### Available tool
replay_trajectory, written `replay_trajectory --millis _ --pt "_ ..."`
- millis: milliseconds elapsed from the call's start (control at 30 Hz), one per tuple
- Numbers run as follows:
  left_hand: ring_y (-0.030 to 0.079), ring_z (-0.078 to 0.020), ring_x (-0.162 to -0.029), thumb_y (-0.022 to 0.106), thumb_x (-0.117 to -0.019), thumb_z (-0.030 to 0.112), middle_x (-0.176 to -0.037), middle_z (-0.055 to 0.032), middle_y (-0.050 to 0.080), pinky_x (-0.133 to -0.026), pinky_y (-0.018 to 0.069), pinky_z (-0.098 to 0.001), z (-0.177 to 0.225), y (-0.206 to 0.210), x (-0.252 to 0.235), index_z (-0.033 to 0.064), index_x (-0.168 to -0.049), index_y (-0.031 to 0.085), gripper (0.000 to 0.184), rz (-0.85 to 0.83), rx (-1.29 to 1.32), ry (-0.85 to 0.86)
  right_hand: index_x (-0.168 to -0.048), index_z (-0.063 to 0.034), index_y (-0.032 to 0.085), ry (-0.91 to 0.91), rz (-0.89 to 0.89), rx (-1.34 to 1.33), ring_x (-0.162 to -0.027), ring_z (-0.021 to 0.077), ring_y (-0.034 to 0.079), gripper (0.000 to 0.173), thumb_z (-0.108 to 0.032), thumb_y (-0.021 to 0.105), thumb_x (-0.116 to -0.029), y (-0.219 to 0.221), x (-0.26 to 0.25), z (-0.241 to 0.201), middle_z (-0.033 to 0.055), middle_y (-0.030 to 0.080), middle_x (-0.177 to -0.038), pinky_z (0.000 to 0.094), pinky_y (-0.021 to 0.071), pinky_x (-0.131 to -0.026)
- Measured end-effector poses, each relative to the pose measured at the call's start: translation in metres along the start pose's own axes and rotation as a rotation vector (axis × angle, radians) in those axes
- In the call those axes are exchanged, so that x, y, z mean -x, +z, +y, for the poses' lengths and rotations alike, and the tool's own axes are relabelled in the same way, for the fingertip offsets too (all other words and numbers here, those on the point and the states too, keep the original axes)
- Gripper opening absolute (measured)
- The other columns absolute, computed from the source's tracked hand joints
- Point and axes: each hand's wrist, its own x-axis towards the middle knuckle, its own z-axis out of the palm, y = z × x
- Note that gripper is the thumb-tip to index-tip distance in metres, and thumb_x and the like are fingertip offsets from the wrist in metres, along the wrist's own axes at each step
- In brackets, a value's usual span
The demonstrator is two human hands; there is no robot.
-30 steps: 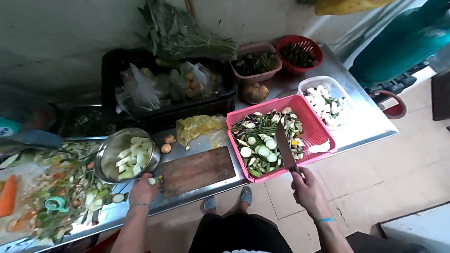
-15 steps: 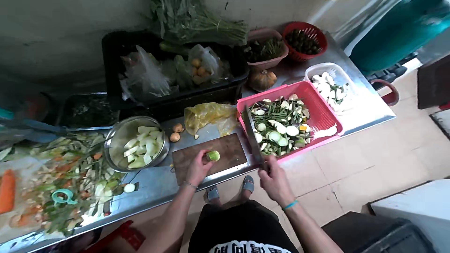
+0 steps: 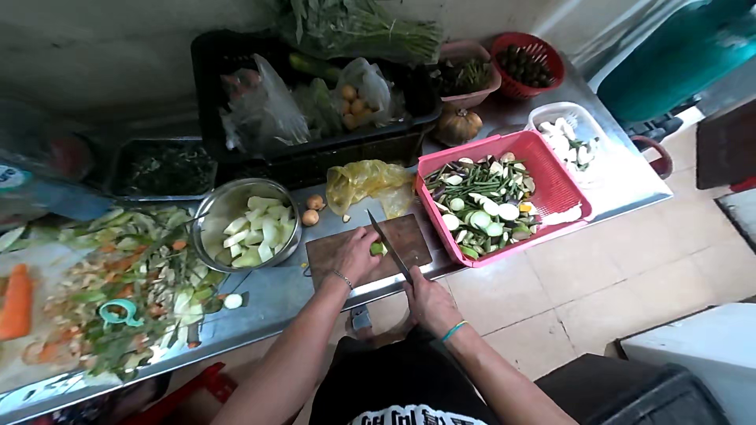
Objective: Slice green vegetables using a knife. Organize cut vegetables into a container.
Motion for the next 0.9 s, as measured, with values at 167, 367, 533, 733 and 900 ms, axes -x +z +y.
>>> replay_trajectory --millis 167,367,533,733,900 --pt "0.065 -0.033 -0.112 0.077 -0.09 0.021 -0.124 -0.0192 0.063 -0.098 0.0534 -0.0502 -0.005 -0.004 -0.005 0.0059 -0.124 0.069 0.038 -0.025 0.072 0.024 -0.137 -0.0154 0.049 0.032 -0.085 0.071 -0.098 0.0387 0.071 0.035 -0.038 0.042 -0.1108 -0.024 0.016 -0.002 0.0183 0.07 -0.1 0.0577 0.0561 -0.084" --pt "0.065 -0.0309 -0.112 0.077 -0.0894 0.019 -0.123 -0.0182 0.064 -0.099 0.0535 -0.0474 -0.012 -0.003 -0.005 0.0056 -0.12 0.07 0.034 -0.019 0.126 0.043 -0.139 -0.0128 0.049 0.03 -0.088 0.034 -0.099 0.0403 0.071 0.038 -0.038 0.042 -0.1108 -0.01 -0.003 -0.005 0.0202 0.07 -0.101 0.0585 0.0559 -0.085" --pt "0.066 -0.0298 -0.109 0.079 -0.0896 0.02 -0.119 -0.0175 0.065 -0.096 0.0544 -0.0463 -0.014 0.0 -0.002 0.0065 -0.118 0.069 0.033 0.018 0.155 0.064 -0.142 -0.0118 0.048 -0.014 0.038 -0.042 -0.095 0.0416 0.072 0.041 -0.037 0.042 -0.111 0.039 -0.052 -0.002 0.0218 0.071 -0.099 0.0597 0.0573 -0.082" --pt "0.067 -0.028 -0.109 0.077 -0.0913 0.023 -0.121 -0.0151 0.066 -0.095 0.0552 -0.0464 -0.017 0.003 0.0 0.0075 -0.116 0.07 0.029 0.072 0.147 0.055 -0.136 -0.0126 0.052 0.028 -0.067 -0.016 -0.099 0.0394 0.071 0.037 -0.038 0.041 -0.111 0.011 -0.013 0.004 0.0202 0.07 -0.101 0.0579 0.0559 -0.085" --pt "0.066 -0.0291 -0.111 0.077 -0.0913 0.025 -0.124 -0.014 0.065 -0.094 0.0552 -0.0495 -0.017 0.003 0.0 0.0094 -0.118 0.071 0.032 0.045 0.12 0.036 -0.13 -0.0131 0.053 0.045 -0.078 0.027 -0.094 0.0362 0.071 0.033 -0.037 0.042 -0.111 -0.009 0.013 -0.001 0.017 0.07 -0.095 0.0549 0.0565 -0.082"
